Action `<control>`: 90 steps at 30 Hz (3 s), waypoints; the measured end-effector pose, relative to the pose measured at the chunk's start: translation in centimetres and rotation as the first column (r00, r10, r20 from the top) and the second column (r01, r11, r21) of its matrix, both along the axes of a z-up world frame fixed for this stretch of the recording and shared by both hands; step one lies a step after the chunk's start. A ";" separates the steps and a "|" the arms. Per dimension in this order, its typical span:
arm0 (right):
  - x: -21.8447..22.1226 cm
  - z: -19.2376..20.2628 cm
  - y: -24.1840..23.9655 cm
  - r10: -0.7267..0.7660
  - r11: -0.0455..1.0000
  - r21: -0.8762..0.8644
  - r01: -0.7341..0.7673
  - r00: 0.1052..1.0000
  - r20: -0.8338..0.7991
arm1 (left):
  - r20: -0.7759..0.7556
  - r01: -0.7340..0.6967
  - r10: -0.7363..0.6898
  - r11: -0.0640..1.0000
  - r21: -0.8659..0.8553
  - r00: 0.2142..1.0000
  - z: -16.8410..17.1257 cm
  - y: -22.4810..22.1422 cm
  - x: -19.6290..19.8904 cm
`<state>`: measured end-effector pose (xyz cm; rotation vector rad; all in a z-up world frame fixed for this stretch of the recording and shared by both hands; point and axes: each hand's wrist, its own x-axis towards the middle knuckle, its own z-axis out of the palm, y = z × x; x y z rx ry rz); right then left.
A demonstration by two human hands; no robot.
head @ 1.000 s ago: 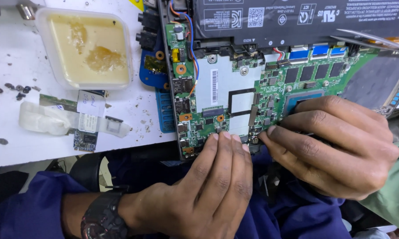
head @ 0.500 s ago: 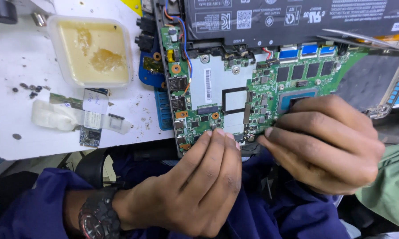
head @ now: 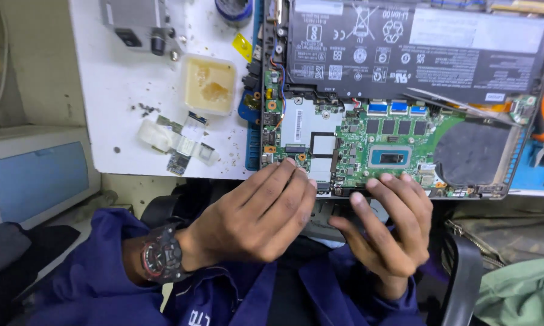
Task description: The person works on a disassembled laptop motherboard, using their fingers to seat and adjust a small edge connector along the board's edge. They then reposition the board and use a small metal tool to work on the fan and heatsink area at the end of the clip.
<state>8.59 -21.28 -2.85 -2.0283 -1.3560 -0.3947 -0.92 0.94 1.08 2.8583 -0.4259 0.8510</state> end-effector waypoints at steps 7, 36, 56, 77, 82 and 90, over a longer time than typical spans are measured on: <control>-0.4 0.0 -3.4 -0.138 0.984 0.114 0.134 0.990 0.036 | 0.059 -0.134 0.131 0.990 0.052 0.990 -0.8 -0.3 -2.6; -1.3 2.2 3.5 -0.025 1.000 -0.003 0.025 0.981 -0.190 | 0.225 -0.069 0.039 0.989 0.128 0.974 -2.0 0.3 -2.9; -3.1 3.2 -1.2 -0.106 0.994 -0.006 0.106 0.982 -0.154 | 0.205 -0.120 0.090 0.983 0.140 0.975 -3.3 0.0 -2.9; -3.2 2.0 0.0 -0.060 0.996 -0.075 0.045 0.974 -0.219 | 0.137 -0.136 0.128 0.989 0.051 0.982 -2.5 0.3 -2.9; -2.3 2.5 2.7 -0.037 0.969 -0.248 0.017 0.996 -0.079 | 0.092 -0.130 0.128 0.991 0.016 0.988 -2.7 0.5 -2.8; -1.6 2.4 3.3 -0.027 0.920 -0.390 0.050 0.998 0.064 | 0.130 -0.113 0.099 0.988 0.103 0.987 -3.3 0.2 -2.6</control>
